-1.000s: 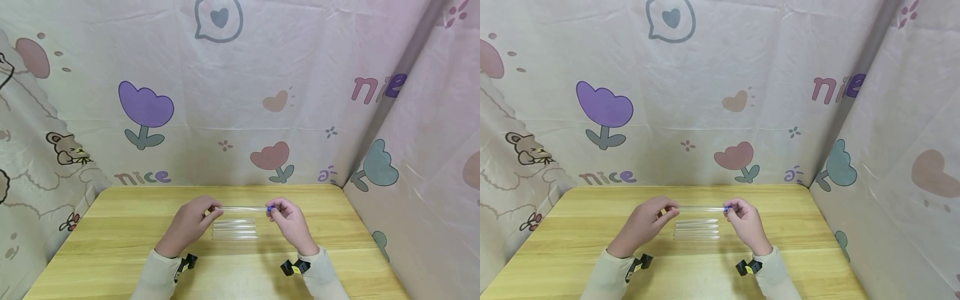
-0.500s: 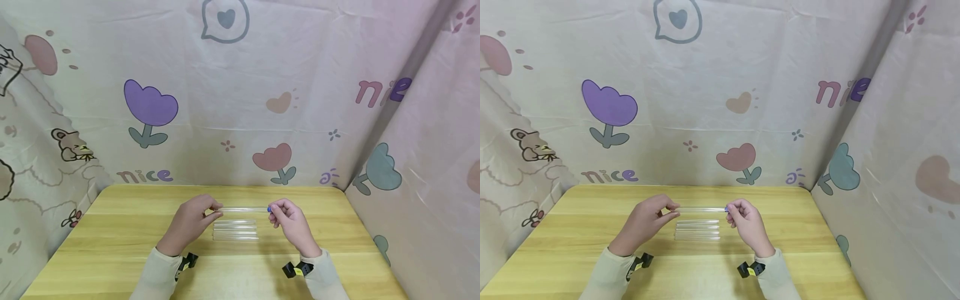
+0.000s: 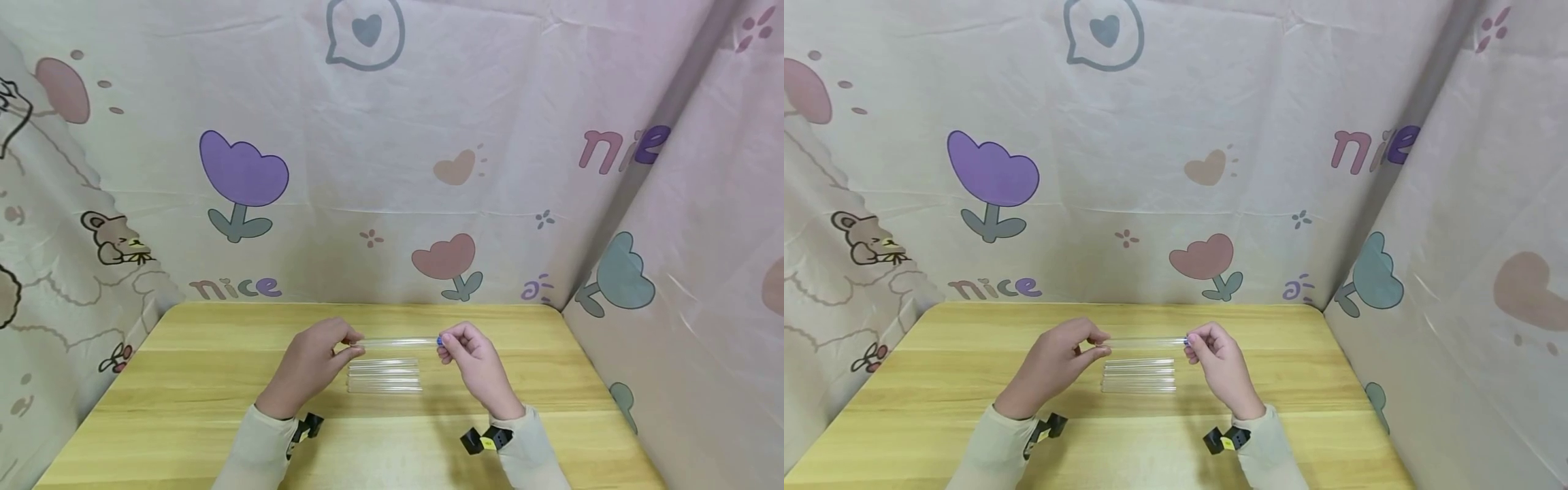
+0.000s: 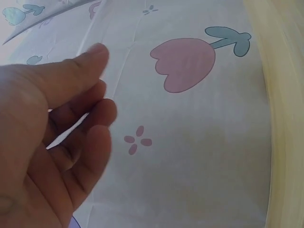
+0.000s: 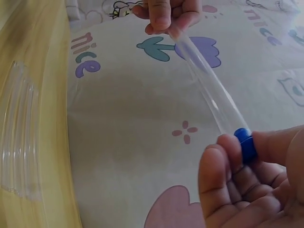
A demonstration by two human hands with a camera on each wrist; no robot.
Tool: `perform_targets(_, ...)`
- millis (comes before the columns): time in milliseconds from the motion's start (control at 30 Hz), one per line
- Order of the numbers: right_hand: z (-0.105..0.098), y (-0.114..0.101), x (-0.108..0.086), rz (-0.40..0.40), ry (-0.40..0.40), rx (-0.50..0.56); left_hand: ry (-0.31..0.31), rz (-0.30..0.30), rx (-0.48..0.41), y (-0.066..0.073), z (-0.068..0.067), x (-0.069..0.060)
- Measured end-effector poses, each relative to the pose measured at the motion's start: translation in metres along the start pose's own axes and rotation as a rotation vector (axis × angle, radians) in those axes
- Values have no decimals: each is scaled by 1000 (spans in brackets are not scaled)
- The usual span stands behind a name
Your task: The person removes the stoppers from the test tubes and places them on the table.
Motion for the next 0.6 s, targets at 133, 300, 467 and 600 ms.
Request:
perform_targets(133, -1, -5, -1, -58, -1, 10, 24, 34, -21, 1, -1, 0)
perform_targets(300, -2, -9, -2, -128, -9, 25, 27, 57, -47, 1, -3, -1)
perform_targets(467, -1, -12, -3, -192, -17, 22, 40, 102, -73, 3, -5, -1)
perform_targets(600, -1, -13, -4, -206, -15, 31, 43, 135, -91, 3, -4, -2)
Point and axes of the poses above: each hand's wrist, its own x-axis towards the middle knuckle, its own z-axis out of the palm, y = z × x, the point moved 6 cm from there along x, towards the middle knuckle, and after that the axes turned 5 degrees about x, right-handed, at the moved point
